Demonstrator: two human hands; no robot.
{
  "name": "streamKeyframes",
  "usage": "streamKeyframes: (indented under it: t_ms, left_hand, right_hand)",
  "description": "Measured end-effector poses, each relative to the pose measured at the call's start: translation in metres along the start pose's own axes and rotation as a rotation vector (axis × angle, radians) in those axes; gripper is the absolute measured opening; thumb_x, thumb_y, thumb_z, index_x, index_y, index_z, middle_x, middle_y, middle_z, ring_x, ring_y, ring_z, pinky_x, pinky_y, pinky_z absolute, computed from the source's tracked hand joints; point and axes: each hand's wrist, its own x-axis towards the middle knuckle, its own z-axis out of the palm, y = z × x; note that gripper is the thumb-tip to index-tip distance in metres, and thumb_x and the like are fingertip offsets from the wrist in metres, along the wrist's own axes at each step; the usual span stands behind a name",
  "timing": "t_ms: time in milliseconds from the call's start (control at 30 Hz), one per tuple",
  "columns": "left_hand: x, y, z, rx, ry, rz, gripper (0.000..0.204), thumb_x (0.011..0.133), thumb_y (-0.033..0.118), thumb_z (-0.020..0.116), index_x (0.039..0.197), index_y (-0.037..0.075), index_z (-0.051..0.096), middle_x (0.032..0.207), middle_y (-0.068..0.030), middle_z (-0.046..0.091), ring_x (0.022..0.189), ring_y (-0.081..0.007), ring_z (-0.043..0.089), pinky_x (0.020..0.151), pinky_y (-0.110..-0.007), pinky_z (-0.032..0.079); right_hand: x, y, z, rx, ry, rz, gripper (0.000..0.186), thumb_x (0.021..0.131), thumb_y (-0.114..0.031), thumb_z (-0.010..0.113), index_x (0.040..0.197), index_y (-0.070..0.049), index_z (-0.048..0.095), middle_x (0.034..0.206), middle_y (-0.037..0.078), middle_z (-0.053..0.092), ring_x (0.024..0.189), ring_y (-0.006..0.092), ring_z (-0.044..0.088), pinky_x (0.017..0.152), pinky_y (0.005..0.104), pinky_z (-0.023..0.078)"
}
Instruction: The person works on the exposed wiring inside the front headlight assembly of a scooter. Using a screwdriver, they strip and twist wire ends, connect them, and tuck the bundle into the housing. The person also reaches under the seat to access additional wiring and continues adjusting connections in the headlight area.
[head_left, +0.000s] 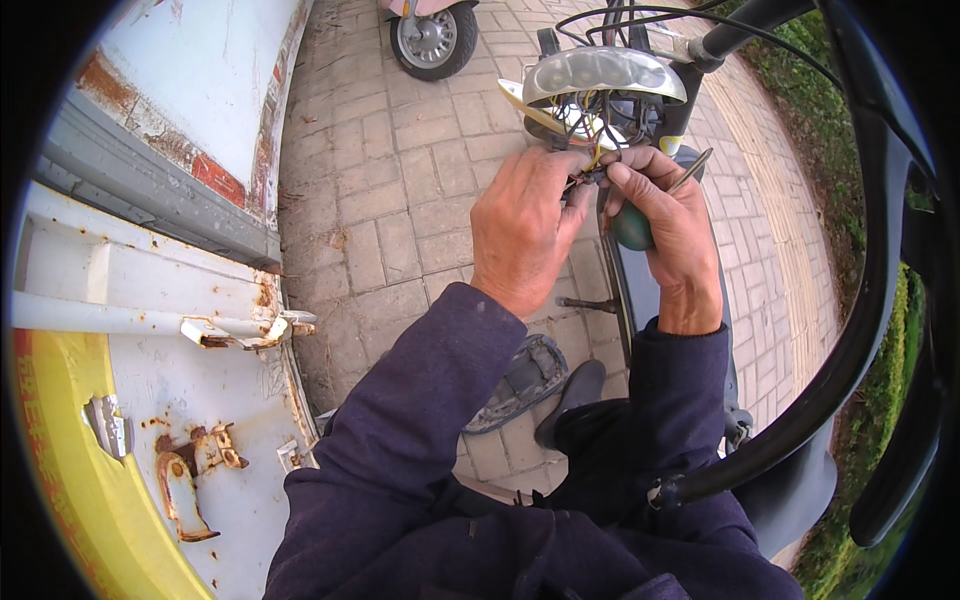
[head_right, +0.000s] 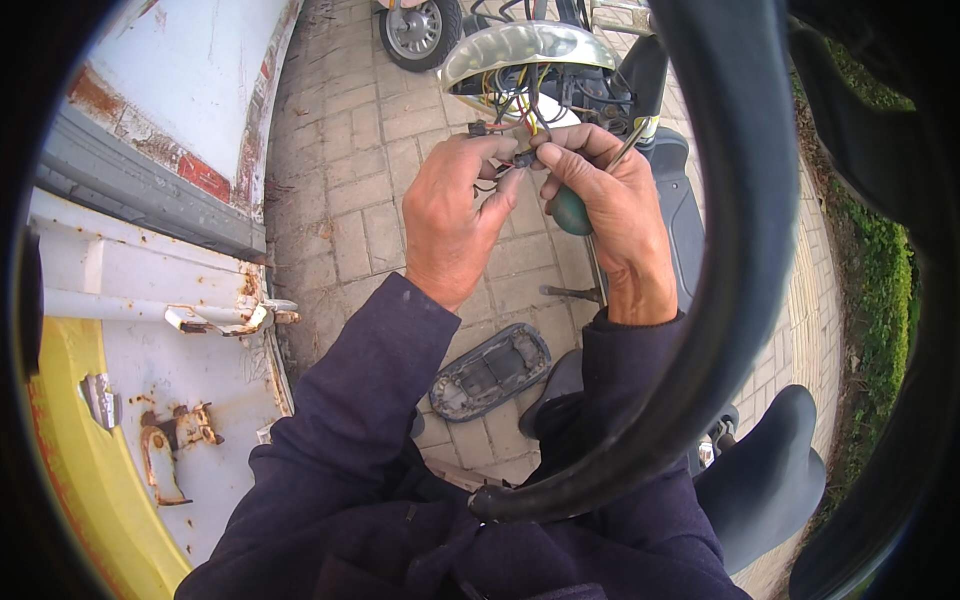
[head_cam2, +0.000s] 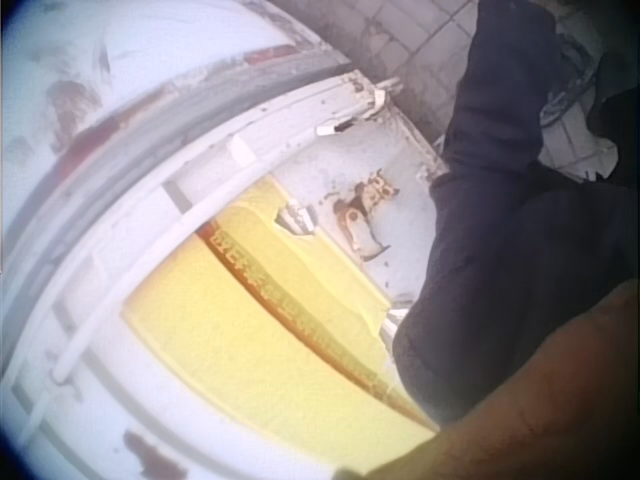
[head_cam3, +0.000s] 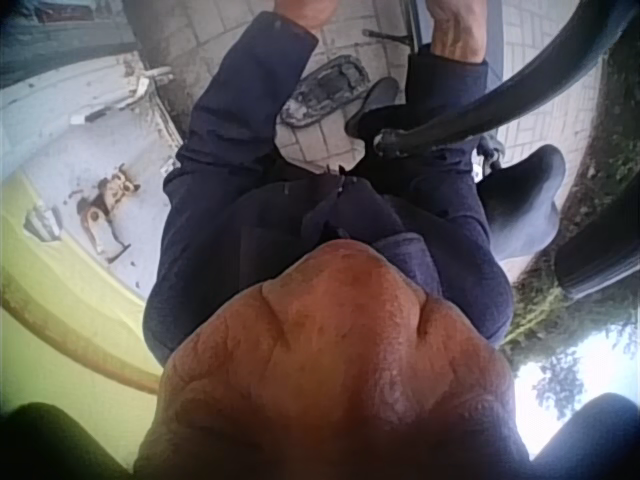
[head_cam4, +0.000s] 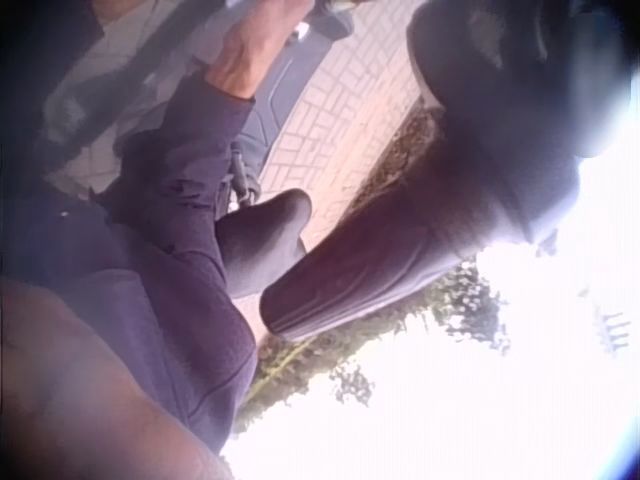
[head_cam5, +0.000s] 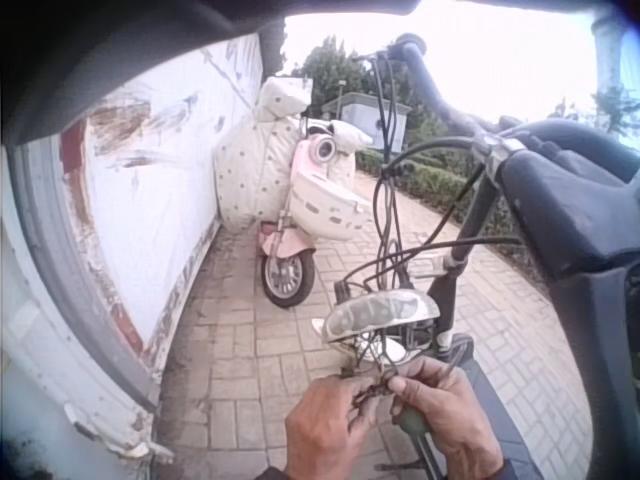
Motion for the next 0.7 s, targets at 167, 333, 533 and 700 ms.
streamKeyframes:
  t_ms: [167, 333, 533, 700]
  left_hand:
    - [-0.0001, -0.002, 0.0001, -0.04, -0.037, -0.032, 0.027, 0.082, 0.003, 0.079, 0.106, 0.005, 0.067, 0.095, -0.0076, 0.067, 0.076, -0.021, 0.068, 0.066, -0.034, 0.053]
    - [0.0001, -0.001, 0.0003, -0.109, -0.048, -0.11, 0.021, 0.085, 0.006, 0.078, 0.104, 0.004, 0.069, 0.095, -0.0081, 0.068, 0.076, -0.0194, 0.067, 0.065, -0.033, 0.053]
    - [0.0011, 0.0042, -0.0029, -0.23, -0.103, -0.243, 0.02, 0.088, 0.006, 0.077, 0.106, 0.004, 0.07, 0.098, -0.0072, 0.07, 0.075, -0.0148, 0.065, 0.067, -0.03, 0.052]
    - [0.0034, 0.007, -0.0061, -0.246, -0.123, -0.249, 0.021, 0.088, 0.006, 0.077, 0.107, 0.004, 0.071, 0.099, -0.0067, 0.072, 0.076, -0.0142, 0.064, 0.068, -0.029, 0.052]
  right_hand:
    - [0.0017, 0.0018, -0.0028, 0.007, -0.013, 0.017, 0.014, 0.093, -0.012, 0.076, 0.101, -0.001, 0.072, 0.087, 0.003, 0.07, 0.069, 0.0077, 0.063, 0.059, 0.0232, 0.054]
    - [0.0026, 0.0021, -0.0036, 0.046, -0.049, 0.02, 0.014, 0.092, -0.012, 0.076, 0.101, -0.001, 0.072, 0.089, 0.003, 0.071, 0.07, 0.0079, 0.063, 0.062, 0.0229, 0.053]
    - [0.0, -0.0013, -0.0047, 0.007, -0.08, -0.002, 0.014, 0.092, -0.01, 0.076, 0.102, -0.001, 0.073, 0.092, 0.003, 0.071, 0.07, 0.0082, 0.062, 0.064, 0.0224, 0.052]
    - [0.0004, 0.0014, -0.006, 0.021, -0.052, 0.017, 0.013, 0.092, -0.009, 0.075, 0.102, -0.001, 0.073, 0.09, 0.003, 0.071, 0.071, 0.0088, 0.063, 0.066, 0.0225, 0.052]
